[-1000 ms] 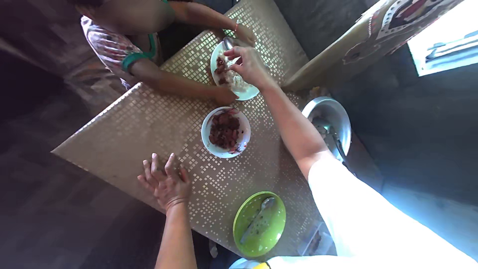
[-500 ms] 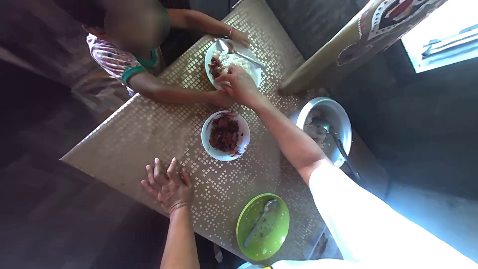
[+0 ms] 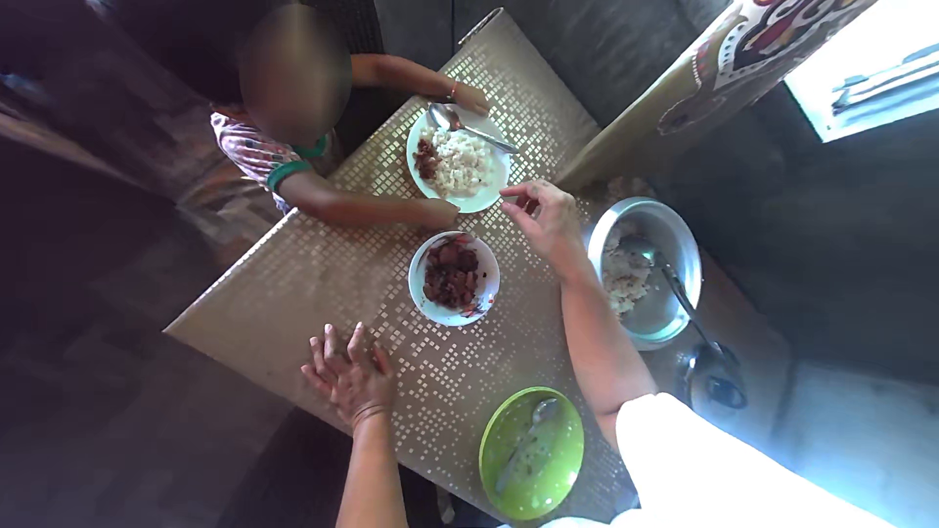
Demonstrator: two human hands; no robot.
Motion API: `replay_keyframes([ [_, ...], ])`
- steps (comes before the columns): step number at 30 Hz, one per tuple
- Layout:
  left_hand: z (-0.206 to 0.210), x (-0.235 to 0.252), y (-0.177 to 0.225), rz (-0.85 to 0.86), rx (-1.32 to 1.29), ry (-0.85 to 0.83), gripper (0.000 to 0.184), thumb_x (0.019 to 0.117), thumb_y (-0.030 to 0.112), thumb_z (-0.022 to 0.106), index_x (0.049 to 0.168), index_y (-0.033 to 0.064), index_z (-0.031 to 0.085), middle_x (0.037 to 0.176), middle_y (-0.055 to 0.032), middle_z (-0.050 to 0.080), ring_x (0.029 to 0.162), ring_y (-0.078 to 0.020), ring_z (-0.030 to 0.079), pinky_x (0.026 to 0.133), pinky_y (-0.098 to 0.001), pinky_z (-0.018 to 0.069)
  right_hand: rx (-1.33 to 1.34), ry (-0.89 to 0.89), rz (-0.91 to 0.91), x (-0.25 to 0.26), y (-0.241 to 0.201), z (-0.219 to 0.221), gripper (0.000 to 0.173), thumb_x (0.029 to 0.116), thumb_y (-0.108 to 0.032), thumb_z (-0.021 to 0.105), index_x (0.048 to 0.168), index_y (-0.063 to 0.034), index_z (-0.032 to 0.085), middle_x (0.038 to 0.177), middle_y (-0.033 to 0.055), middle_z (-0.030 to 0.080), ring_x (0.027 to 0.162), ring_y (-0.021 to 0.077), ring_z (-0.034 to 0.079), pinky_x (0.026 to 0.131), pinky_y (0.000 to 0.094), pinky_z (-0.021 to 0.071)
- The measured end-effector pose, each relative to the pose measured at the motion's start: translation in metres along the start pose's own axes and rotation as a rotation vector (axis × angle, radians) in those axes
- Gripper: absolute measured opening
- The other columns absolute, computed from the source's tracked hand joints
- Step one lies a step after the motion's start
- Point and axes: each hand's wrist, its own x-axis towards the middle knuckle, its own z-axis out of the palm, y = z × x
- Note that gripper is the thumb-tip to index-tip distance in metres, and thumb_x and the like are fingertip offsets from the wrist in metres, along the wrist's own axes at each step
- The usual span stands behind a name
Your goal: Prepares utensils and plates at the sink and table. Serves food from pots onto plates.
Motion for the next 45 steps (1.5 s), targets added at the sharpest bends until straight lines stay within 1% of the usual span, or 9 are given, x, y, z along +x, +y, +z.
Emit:
replay_keyframes([
  [3,0.0,-0.003,0.0,0.001,0.007,-0.008,0.05,0.0973,0.031,0.041,0.133,0.0056,0.064,0.147,-0.0319,0.048,0.142,-0.0563,0.035,0.117,-0.0675,0.0146,-0.041,-0.031,-0.069,0.024,-0.006,0.028,0.019,0.0946,-0.011,0.071,0.109,-0.0002,0.077,0.1,0.0186,0.074,0.094,0.0326,0.07,0.088,0.0456,0.0563],
  [6,-0.001,-0.002,0.002,-0.003,-0.01,-0.016,0.05,0.097,0.03,0.042,0.134,0.0046,0.063,0.148,-0.0323,0.047,0.143,-0.0565,0.034,0.117,-0.0685,0.0146,-0.169,-0.212,-0.04,0.073,-0.016,0.053,0.023,0.0989,-0.019,0.067,0.115,-0.0042,0.076,0.112,0.0204,0.07,0.114,0.0378,0.064,0.099,0.0504,0.0508],
  [16,-0.001,-0.002,0.0,0.007,0.003,0.001,0.051,0.0975,0.033,0.04,0.133,0.0058,0.064,0.146,-0.0317,0.05,0.141,-0.0569,0.036,0.116,-0.0686,0.0166,-0.326,-0.492,0.07,0.118,-0.023,0.084,0.036,0.0901,-0.011,0.075,0.124,-0.0004,0.07,0.131,0.0244,0.062,0.131,0.043,0.053,0.1,0.0608,0.0471],
  [21,0.003,-0.004,-0.004,0.005,0.004,0.016,0.05,0.0967,0.034,0.04,0.131,0.0078,0.065,0.145,-0.0297,0.052,0.142,-0.0547,0.037,0.116,-0.067,0.0165,-0.279,-0.399,0.0,0.116,-0.013,0.095,0.022,0.0941,-0.014,0.071,0.11,0.0015,0.074,0.122,0.0248,0.066,0.125,0.0431,0.057,0.099,0.0577,0.0486],
  [24,0.002,-0.004,-0.004,0.005,-0.002,0.014,0.05,0.0968,0.035,0.041,0.131,0.0076,0.066,0.145,-0.0306,0.051,0.141,-0.0559,0.037,0.116,-0.0673,0.0164,-0.185,-0.408,0.021,0.102,-0.017,0.067,0.023,0.0946,-0.015,0.07,0.111,0.0016,0.074,0.117,0.0241,0.067,0.117,0.0398,0.061,0.103,0.0542,0.0481],
  [28,0.0,-0.005,-0.003,0.004,-0.013,0.004,0.051,0.0976,0.034,0.039,0.132,0.006,0.065,0.145,-0.0319,0.05,0.14,-0.0572,0.037,0.115,-0.0692,0.0172,-0.075,-0.556,-0.055,0.054,-0.028,0.017,0.023,0.0925,-0.02,0.076,0.104,0.0001,0.076,0.101,0.0197,0.071,0.094,0.0327,0.067,0.089,0.0506,0.0531],
  [33,0.001,-0.003,-0.002,0.002,-0.001,0.007,0.051,0.0971,0.034,0.039,0.133,0.0075,0.063,0.147,-0.0308,0.05,0.142,-0.0555,0.036,0.116,-0.0681,0.0155,-0.043,-0.731,-0.066,-0.001,-0.021,0.012,0.018,0.0913,-0.019,0.078,0.099,-0.0022,0.077,0.093,0.0167,0.071,0.087,0.0305,0.068,0.083,0.049,0.0543],
  [38,-0.003,-0.004,0.001,-0.013,0.016,-0.041,0.048,0.098,0.029,0.043,0.134,0.0051,0.063,0.149,-0.0319,0.046,0.143,-0.0554,0.034,0.117,-0.0676,0.0153,-0.043,-0.852,-0.037,-0.025,-0.019,0.01,0.026,0.0881,-0.018,0.081,0.107,-0.0002,0.078,0.1,0.0202,0.072,0.097,0.0342,0.068,0.092,0.051,0.0523],
  [45,0.001,-0.004,-0.002,-0.03,0.007,-0.055,0.048,0.0974,0.029,0.044,0.135,0.0047,0.063,0.151,-0.0309,0.044,0.145,-0.0554,0.032,0.117,-0.068,0.0141,-0.233,-0.477,0.06,-0.018,-0.008,0.032,0.023,0.0941,-0.016,0.074,0.112,-0.0018,0.076,0.116,0.0249,0.067,0.115,0.0433,0.061,0.097,0.0541,0.0502],
])
